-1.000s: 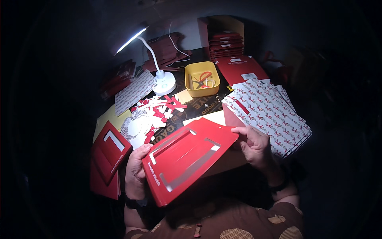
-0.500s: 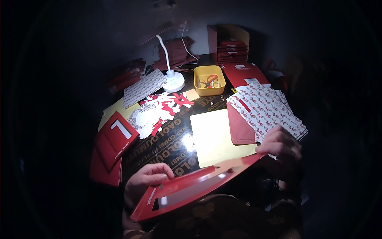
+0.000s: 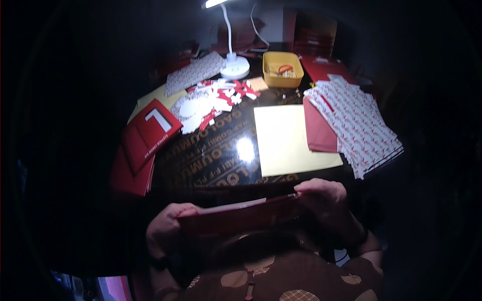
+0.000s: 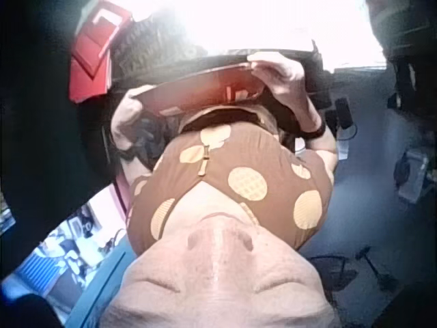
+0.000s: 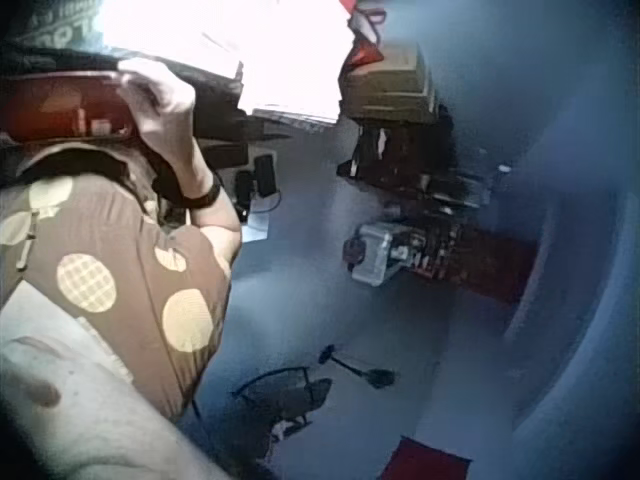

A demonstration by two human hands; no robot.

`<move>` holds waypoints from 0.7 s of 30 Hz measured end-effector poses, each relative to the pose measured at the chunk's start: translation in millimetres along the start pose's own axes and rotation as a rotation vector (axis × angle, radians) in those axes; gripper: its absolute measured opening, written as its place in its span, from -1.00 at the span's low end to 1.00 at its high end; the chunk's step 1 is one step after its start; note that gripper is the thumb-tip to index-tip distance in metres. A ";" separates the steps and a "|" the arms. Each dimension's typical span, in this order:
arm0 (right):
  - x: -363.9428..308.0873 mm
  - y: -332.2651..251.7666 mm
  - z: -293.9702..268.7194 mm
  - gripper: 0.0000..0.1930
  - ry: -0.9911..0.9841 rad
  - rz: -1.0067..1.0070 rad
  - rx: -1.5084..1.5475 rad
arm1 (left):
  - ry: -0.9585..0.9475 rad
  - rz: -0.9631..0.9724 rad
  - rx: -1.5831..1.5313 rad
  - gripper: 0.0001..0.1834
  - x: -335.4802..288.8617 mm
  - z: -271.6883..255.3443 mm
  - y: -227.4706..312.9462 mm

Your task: The person assembles red cardboard folders by hand, folding the flaps inward and securing them to form a pocketed wallet or folder.

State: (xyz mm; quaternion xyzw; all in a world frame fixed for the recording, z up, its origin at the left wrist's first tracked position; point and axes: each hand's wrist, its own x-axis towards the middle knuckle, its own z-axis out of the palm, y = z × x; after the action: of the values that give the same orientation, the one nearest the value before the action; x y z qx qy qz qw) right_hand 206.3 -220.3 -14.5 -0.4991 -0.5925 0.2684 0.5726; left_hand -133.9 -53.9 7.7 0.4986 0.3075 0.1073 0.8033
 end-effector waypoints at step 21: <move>-18.6 78.8 41.7 -0.89 0.105 0.461 0.528 | 0.186 0.911 1.366 -0.61 76.9 62.3 -37.6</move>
State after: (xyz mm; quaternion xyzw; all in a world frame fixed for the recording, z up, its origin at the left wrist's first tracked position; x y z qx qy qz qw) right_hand 186.3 -198.3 -100.6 -0.4674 -0.3442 0.5086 0.6359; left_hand -40.9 -80.9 -35.2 0.9420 0.1380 0.2527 0.1724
